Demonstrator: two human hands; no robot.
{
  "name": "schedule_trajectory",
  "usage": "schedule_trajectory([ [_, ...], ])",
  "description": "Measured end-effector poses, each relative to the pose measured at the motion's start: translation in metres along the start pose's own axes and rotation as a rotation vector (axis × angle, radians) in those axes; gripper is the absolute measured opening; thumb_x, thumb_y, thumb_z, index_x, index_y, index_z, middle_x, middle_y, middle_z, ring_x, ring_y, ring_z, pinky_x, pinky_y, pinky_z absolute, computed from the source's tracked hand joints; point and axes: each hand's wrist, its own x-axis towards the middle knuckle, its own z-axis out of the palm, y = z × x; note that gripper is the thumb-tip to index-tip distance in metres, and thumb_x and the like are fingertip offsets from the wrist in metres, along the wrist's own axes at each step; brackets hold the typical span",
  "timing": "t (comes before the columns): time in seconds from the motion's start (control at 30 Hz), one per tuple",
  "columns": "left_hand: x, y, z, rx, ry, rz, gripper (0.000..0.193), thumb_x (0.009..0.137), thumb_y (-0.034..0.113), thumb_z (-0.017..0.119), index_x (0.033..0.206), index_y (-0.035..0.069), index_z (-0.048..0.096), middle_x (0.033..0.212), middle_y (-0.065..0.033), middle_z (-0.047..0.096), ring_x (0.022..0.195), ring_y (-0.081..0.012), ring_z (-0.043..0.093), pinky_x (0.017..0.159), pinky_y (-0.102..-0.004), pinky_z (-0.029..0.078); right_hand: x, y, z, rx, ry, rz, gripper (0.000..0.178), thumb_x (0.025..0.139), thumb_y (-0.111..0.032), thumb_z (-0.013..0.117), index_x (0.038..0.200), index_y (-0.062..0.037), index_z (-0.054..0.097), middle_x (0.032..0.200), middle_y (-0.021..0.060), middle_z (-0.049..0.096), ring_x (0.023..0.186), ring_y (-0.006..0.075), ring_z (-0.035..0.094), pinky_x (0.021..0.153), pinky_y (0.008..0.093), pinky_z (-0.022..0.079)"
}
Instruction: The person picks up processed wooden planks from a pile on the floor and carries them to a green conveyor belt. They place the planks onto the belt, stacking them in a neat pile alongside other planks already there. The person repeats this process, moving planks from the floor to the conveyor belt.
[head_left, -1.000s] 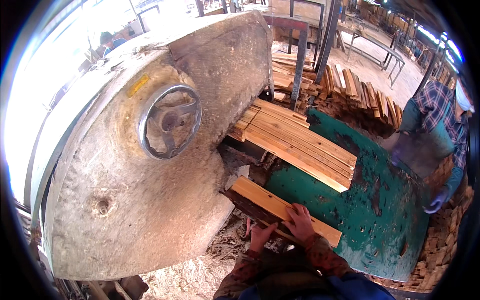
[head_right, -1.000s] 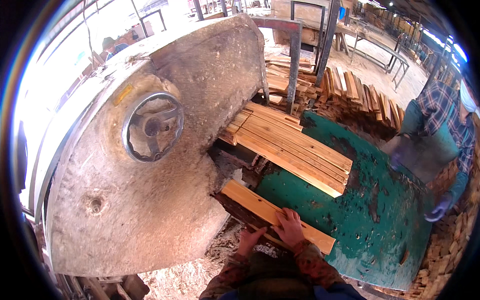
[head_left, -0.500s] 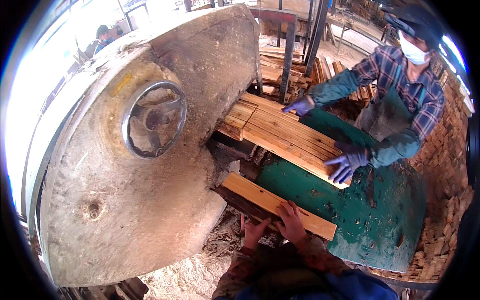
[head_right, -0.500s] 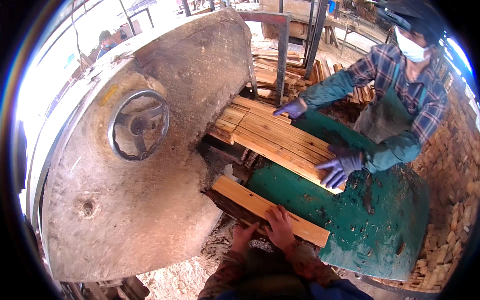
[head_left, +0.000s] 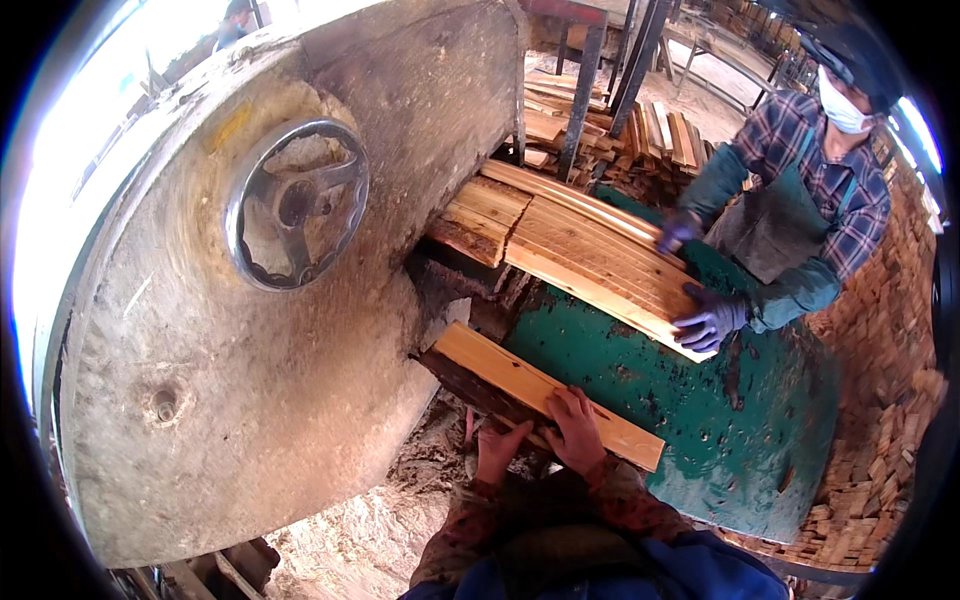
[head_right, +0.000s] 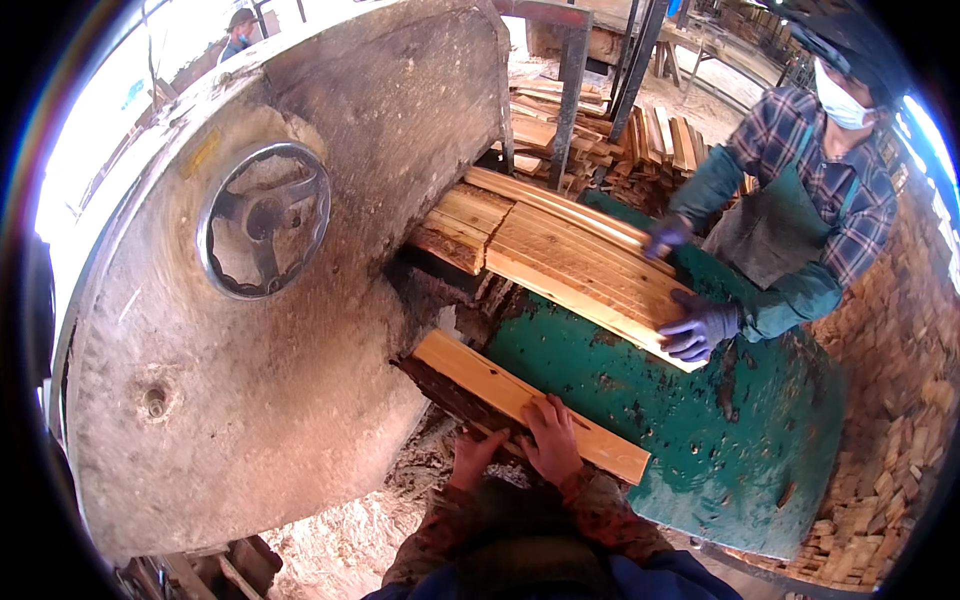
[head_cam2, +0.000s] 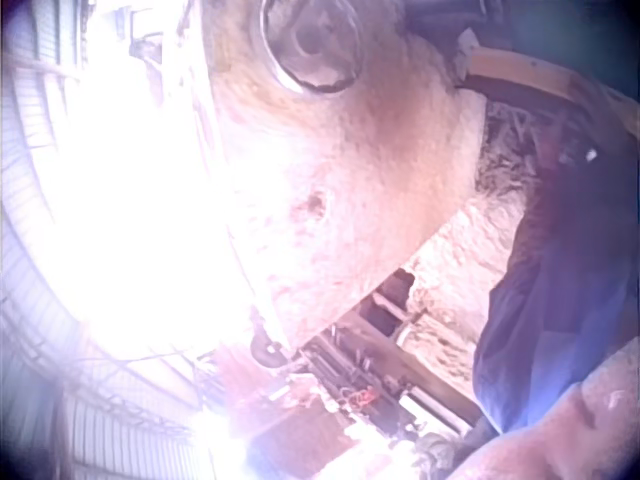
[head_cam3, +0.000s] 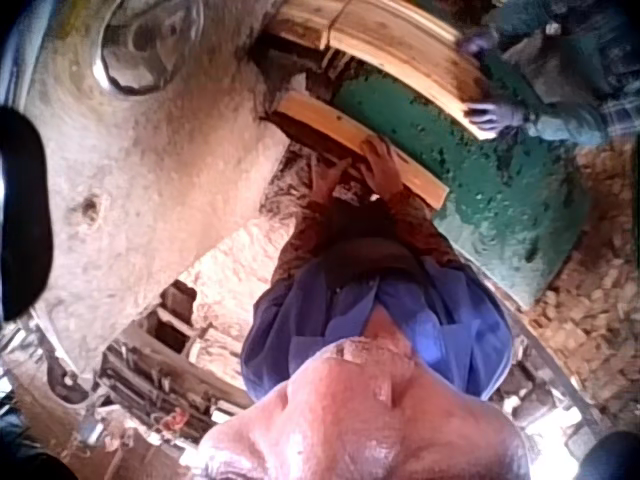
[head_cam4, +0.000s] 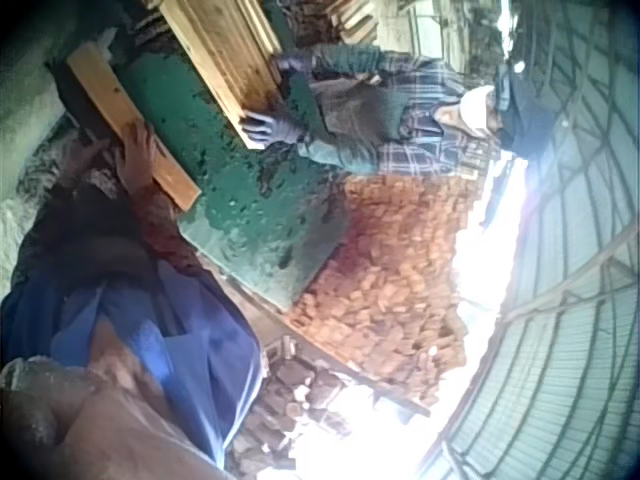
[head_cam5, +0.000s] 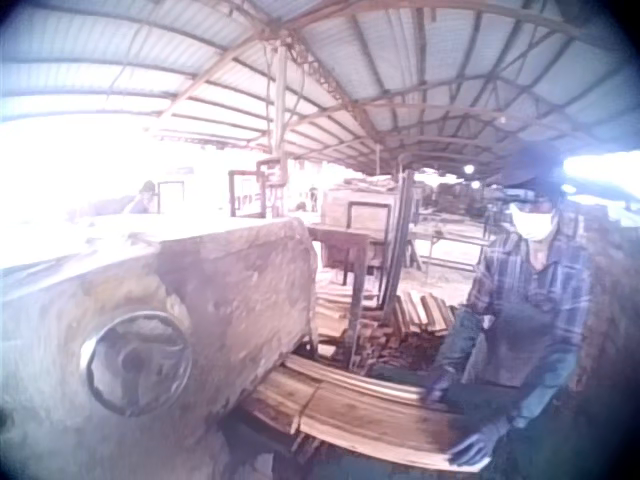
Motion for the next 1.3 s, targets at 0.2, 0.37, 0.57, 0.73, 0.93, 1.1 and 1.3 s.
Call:
schedule_trajectory([
  [0.2, 0.002, -0.005, -0.004, 0.0, -0.007, -0.023, 0.037, 0.076, 0.003, 0.076, 0.109, -0.001, 0.061, 0.098, -0.0091, 0.069, 0.087, -0.0161, 0.066, 0.076, -0.0312, 0.055, 0.007, -0.004, -0.009, -0.001, -0.049, -0.029, 0.051, 0.076, -0.017, 0.071, 0.121, -0.0014, 0.053, 0.129, 0.0181, 0.043, 0.125, 0.0421, 0.038, 0.103, 0.0523, 0.035],
  [0.37, 0.002, 0.0, -0.002, -0.025, -0.002, -0.046, 0.057, 0.074, -0.003, 0.075, 0.122, -0.001, 0.045, 0.108, -0.0118, 0.066, 0.095, -0.0184, 0.065, 0.082, -0.0327, 0.055, 0.032, -0.008, -0.016, 0.121, -0.094, -0.033, 0.049, 0.08, -0.018, 0.069, 0.12, 0.0033, 0.051, 0.122, 0.0212, 0.049, 0.117, 0.0409, 0.045, 0.099, 0.0467, 0.04],
  [0.57, 0.007, -0.019, -0.009, -0.009, 0.024, -0.051, 0.065, 0.074, -0.004, 0.075, 0.126, 0.0, 0.037, 0.111, -0.0134, 0.064, 0.098, -0.021, 0.064, 0.085, -0.0337, 0.054, 0.099, -0.021, -0.01, 0.127, 0.007, -0.063, 0.052, 0.083, -0.019, 0.069, 0.125, 0.0056, 0.05, 0.127, 0.0236, 0.05, 0.117, 0.0407, 0.05, 0.098, 0.0435, 0.043],
  [0.73, 0.0, 0.007, -0.006, 0.178, -0.028, -0.06, 0.048, 0.075, 0.002, 0.076, 0.117, 0.0, 0.052, 0.107, -0.0096, 0.066, 0.097, -0.0182, 0.064, 0.089, -0.0349, 0.05, 0.171, -0.014, -0.001, 0.143, 0.156, 0.044, 0.059, 0.084, -0.021, 0.066, 0.133, 0.0032, 0.044, 0.131, 0.0239, 0.048, 0.122, 0.041, 0.045, 0.1, 0.0438, 0.042],
  [0.93, -0.002, 0.016, 0.001, 0.234, 0.001, 0.08, 0.031, 0.077, 0.018, 0.078, 0.096, -0.005, 0.069, 0.084, -0.0063, 0.07, 0.07, -0.0123, 0.065, 0.061, -0.0301, 0.052, 0.215, 0.017, 0.017, 0.016, 0.15, 0.219, 0.076, 0.086, -0.03, 0.064, 0.146, 0.001, 0.028, 0.146, 0.0248, 0.035, 0.133, 0.0392, 0.038, 0.106, 0.0413, 0.039],
  [1.1, 0.009, -0.019, -0.01, 0.134, 0.008, 0.152, 0.03, 0.078, 0.019, 0.078, 0.093, -0.006, 0.07, 0.079, -0.0065, 0.069, 0.062, -0.0118, 0.065, 0.051, -0.0284, 0.054, 0.206, 0.001, 0.019, 0.021, 0.146, 0.258, 0.079, 0.084, -0.026, 0.068, 0.146, 0.0008, 0.027, 0.142, 0.0243, 0.036, 0.131, 0.0382, 0.039, 0.104, 0.0404, 0.041],
  [1.3, 0.002, -0.005, -0.006, 0.066, 0.007, 0.019, 0.027, 0.08, 0.016, 0.077, 0.094, -0.005, 0.07, 0.082, -0.0057, 0.069, 0.064, -0.0103, 0.063, 0.052, -0.0275, 0.054, 0.196, 0.023, 0.014, -0.067, 0.207, 0.118, 0.062, 0.076, -0.018, 0.072, 0.129, 0.0012, 0.045, 0.118, 0.0213, 0.049, 0.11, 0.0381, 0.051, 0.092, 0.0441, 0.046],
])
